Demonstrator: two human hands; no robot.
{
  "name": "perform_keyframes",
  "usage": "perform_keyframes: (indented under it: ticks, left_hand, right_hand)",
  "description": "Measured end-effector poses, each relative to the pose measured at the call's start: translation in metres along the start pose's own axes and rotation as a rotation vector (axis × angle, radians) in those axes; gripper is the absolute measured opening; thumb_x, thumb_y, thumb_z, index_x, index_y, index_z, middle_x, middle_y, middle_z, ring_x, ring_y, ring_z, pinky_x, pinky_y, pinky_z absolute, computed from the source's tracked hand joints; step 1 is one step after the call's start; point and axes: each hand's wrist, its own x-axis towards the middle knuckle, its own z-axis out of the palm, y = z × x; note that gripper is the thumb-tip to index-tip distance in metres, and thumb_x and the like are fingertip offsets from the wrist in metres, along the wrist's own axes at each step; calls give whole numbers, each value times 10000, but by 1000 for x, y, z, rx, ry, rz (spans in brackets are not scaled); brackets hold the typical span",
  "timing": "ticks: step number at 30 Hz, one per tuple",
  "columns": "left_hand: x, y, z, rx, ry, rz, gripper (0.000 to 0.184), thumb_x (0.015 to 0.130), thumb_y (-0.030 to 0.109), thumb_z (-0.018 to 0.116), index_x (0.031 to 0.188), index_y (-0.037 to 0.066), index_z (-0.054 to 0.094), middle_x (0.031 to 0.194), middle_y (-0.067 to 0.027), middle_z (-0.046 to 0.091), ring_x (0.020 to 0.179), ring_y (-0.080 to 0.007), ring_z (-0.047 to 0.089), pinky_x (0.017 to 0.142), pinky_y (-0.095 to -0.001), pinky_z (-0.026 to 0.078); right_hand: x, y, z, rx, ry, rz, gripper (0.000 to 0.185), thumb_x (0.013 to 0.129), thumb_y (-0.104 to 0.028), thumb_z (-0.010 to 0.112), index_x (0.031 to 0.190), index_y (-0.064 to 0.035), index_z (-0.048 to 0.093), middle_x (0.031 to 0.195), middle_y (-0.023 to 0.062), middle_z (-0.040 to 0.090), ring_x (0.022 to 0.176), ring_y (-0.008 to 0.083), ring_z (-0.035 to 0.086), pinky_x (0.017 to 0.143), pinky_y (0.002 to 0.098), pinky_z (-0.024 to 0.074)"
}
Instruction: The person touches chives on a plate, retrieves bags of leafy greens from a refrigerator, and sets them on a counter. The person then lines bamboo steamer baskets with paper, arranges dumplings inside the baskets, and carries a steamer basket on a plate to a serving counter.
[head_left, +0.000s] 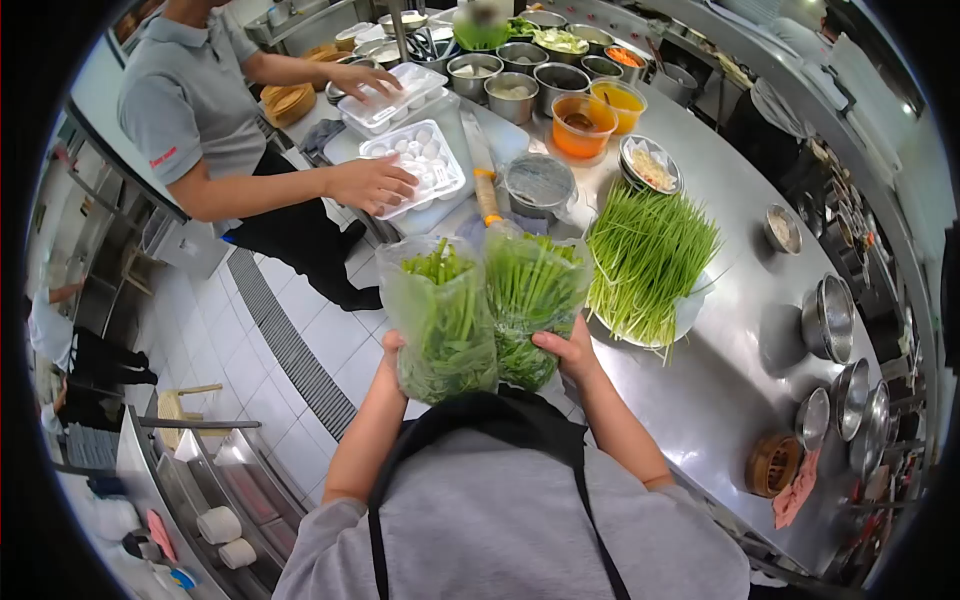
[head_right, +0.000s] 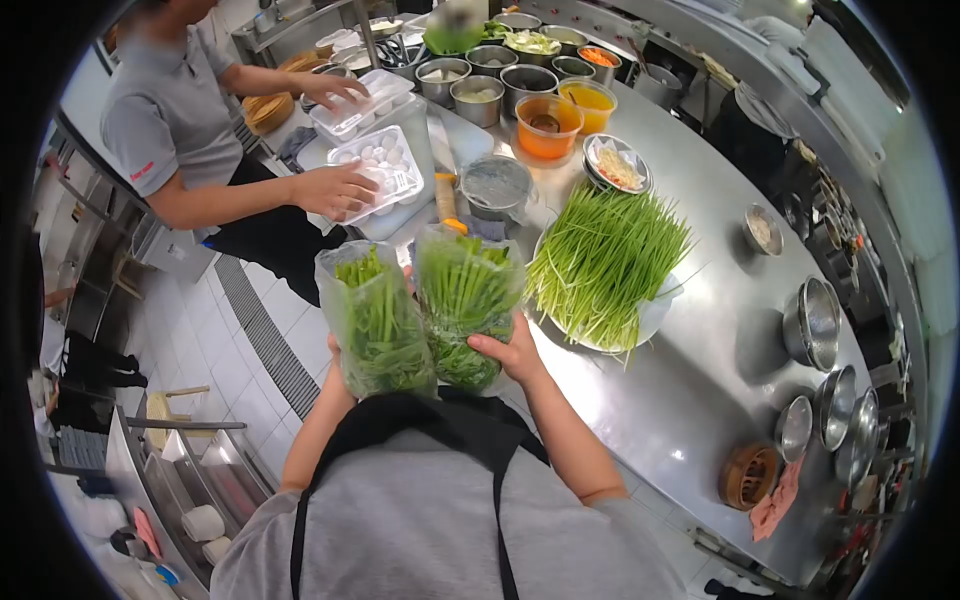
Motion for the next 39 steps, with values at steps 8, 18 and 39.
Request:
perform_keyframes:
  ticks: [8, 18, 39]
  left_hand:
    - [35, 21, -54, 86, -1, -177, 557, 701, 290, 514, 1167, -16, 503, 1081, -189, 580, 973, -348, 564, 851, -454, 468]
    - [-38, 71, -66, 33, 14, 210, 648, 680, 332, 562, 1228, 2, 454, 1138, -181, 551, 1018, -331, 548, 873, -456, 463]
    - [-58, 66, -53, -14, 134, 360, 735, 651, 277, 627, 1280, -21, 391, 1170, -203, 536, 1010, -345, 568, 844, -489, 491]
  right_hand:
    - [56, 17, 23, -855, -260, -234, 784, 791, -361, 619, 1378, -13, 234, 1337, 231, 338, 1278, 353, 294, 1070, 372, 206]
    - [143, -23, -11, -1420, 153, -638, 177, 700, -125, 691, 840, -54, 609, 864, 84, 541, 839, 273, 534, 739, 364, 444]
    - [235, -16, -26, -1661, 136, -613, 148, 739, -154, 554, 804, -30, 604, 830, 144, 614, 813, 326, 596, 693, 436, 465]
